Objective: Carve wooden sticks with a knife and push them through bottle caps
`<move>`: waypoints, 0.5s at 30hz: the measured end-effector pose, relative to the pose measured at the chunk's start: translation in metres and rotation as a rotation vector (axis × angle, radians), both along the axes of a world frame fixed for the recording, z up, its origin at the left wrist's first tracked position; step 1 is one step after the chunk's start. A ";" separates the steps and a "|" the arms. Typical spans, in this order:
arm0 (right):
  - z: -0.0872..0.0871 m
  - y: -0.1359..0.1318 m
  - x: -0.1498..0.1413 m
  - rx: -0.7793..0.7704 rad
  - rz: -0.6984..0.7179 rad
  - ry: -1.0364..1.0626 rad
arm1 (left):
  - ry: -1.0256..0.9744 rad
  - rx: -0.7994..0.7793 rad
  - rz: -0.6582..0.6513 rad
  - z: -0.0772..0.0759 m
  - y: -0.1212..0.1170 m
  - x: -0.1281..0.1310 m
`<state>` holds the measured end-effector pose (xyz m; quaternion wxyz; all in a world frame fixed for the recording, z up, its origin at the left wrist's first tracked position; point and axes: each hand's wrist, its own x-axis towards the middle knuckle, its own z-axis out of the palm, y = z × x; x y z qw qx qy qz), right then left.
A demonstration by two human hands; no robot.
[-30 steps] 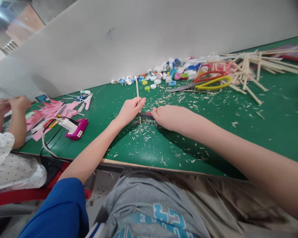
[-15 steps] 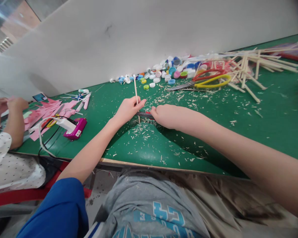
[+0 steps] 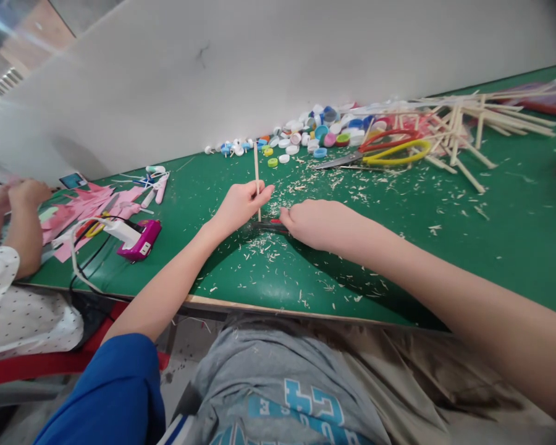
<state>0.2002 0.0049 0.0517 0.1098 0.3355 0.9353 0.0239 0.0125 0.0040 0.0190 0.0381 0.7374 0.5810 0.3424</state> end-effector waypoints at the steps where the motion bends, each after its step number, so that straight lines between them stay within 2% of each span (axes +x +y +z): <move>1: 0.000 0.001 0.001 0.017 0.006 0.005 | -0.007 -0.006 0.000 0.000 0.000 0.000; 5: -0.002 0.005 0.002 0.100 -0.002 0.057 | -0.012 -0.003 0.003 0.000 0.000 -0.001; 10: -0.007 0.007 0.002 0.103 -0.033 0.075 | -0.024 -0.013 0.016 0.000 0.001 -0.003; 15: -0.008 0.006 0.002 0.092 -0.006 0.071 | -0.025 -0.010 0.028 -0.001 0.001 -0.005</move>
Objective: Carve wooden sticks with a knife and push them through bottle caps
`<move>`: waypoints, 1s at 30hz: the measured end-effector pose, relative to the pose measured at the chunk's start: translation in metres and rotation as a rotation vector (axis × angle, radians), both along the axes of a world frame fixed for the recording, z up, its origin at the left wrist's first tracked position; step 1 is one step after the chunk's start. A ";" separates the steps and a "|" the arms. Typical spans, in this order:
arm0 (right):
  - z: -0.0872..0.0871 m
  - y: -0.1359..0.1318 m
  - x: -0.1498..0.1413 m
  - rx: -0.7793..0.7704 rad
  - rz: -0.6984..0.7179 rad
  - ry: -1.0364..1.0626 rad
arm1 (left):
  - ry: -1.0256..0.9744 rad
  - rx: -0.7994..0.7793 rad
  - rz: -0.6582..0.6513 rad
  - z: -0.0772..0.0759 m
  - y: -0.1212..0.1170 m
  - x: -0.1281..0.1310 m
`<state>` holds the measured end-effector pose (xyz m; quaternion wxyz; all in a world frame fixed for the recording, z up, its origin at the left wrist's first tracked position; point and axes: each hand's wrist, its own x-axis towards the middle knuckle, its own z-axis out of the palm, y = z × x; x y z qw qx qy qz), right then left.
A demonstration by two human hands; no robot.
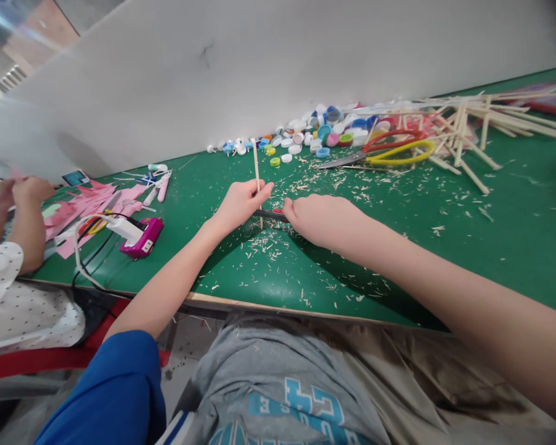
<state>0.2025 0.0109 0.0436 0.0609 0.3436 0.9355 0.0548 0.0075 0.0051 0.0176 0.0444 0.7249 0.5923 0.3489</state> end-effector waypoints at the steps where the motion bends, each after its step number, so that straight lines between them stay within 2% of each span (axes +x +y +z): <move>1: 0.000 0.000 0.000 -0.006 0.007 -0.009 | 0.002 -0.001 0.000 0.000 0.000 0.000; 16: 0.002 -0.002 -0.002 -0.110 -0.041 -0.041 | 0.004 0.006 -0.018 0.001 -0.001 0.003; 20: -0.002 0.005 0.004 -0.055 -0.013 -0.023 | -0.009 0.016 -0.015 -0.001 -0.001 0.002; 25: -0.004 0.007 0.007 -0.025 -0.085 0.018 | -0.064 -0.013 -0.010 -0.002 0.000 0.001; 30: -0.003 0.002 0.009 0.021 -0.036 0.025 | -0.078 -0.024 -0.011 -0.002 0.001 0.001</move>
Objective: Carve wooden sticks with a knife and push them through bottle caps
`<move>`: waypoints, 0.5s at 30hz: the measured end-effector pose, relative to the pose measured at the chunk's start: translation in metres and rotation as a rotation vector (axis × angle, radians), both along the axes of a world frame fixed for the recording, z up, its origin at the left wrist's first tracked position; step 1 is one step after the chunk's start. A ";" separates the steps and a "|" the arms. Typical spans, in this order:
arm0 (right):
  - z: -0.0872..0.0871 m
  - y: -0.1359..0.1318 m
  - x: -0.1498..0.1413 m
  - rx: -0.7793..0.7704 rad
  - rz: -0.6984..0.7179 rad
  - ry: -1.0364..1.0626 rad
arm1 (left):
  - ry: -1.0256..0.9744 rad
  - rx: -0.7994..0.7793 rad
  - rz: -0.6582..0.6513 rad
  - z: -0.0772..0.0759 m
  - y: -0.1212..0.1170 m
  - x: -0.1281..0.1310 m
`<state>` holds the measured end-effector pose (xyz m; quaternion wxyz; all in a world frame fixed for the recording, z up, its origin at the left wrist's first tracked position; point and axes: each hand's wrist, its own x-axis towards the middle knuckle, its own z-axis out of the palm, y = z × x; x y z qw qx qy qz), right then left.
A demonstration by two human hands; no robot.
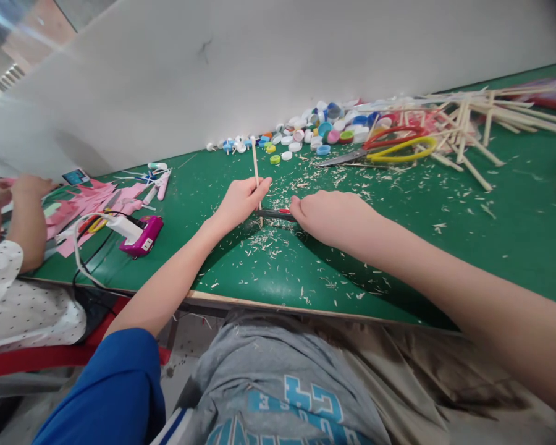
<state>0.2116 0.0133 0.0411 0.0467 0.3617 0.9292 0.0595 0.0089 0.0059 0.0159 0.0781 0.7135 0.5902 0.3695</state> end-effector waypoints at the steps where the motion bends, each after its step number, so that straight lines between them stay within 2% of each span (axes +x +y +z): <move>1: 0.000 -0.001 0.000 -0.002 0.003 -0.009 | 0.000 -0.002 0.000 0.000 0.000 0.000; 10: 0.000 -0.005 0.000 -0.024 0.029 -0.078 | -0.033 -0.014 0.009 -0.002 0.002 0.000; 15: 0.001 -0.004 0.000 -0.057 0.030 -0.107 | 0.018 0.008 -0.009 -0.003 0.002 0.001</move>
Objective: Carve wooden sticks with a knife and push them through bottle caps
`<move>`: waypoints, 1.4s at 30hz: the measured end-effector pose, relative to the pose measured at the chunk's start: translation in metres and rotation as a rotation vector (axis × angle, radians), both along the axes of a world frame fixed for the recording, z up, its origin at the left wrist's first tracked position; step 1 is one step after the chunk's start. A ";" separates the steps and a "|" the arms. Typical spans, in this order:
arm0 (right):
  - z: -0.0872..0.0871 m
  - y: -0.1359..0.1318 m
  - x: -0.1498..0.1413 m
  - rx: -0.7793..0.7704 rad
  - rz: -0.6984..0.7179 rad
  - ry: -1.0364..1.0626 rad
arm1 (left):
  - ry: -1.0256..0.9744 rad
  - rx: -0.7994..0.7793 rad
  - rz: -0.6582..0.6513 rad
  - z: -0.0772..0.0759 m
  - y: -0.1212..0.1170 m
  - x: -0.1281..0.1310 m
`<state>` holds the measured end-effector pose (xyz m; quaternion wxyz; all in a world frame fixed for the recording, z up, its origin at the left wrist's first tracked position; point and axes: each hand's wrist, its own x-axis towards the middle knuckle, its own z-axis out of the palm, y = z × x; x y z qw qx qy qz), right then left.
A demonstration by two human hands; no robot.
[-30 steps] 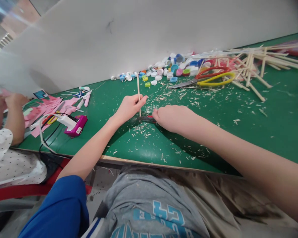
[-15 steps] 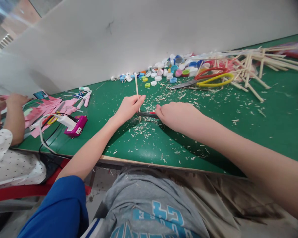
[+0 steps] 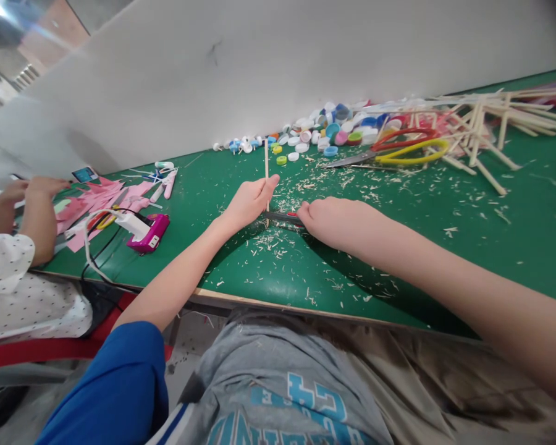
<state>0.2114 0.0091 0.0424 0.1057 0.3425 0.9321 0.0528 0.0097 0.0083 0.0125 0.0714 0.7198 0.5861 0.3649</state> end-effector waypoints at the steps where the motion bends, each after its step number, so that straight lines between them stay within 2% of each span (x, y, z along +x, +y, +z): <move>1: 0.001 -0.001 0.000 -0.005 0.001 -0.006 | 0.014 0.004 0.002 0.000 0.000 0.000; 5: 0.003 -0.003 0.002 -0.021 -0.008 -0.040 | 0.084 0.031 0.047 0.000 0.000 -0.005; 11: -0.004 0.004 0.003 0.044 0.041 -0.002 | 0.157 0.081 0.077 -0.001 0.002 -0.011; 15: -0.007 0.007 0.003 0.085 -0.038 0.098 | 0.173 0.091 0.067 -0.001 0.002 -0.010; 18: -0.007 0.006 0.002 0.088 -0.044 0.119 | 0.176 0.081 0.066 -0.001 0.003 -0.010; 24: -0.005 0.006 0.001 0.032 0.010 0.011 | 0.154 0.054 0.066 0.000 0.003 -0.010; 31: -0.004 0.012 -0.003 -0.066 -0.020 0.021 | 0.140 0.053 0.055 -0.001 0.004 -0.009; 38: -0.009 0.015 -0.003 -0.061 -0.009 0.004 | 0.132 0.048 0.063 0.000 0.002 -0.009; 42: -0.011 0.018 0.000 0.008 0.026 0.054 | 0.132 0.055 0.062 0.000 0.002 -0.009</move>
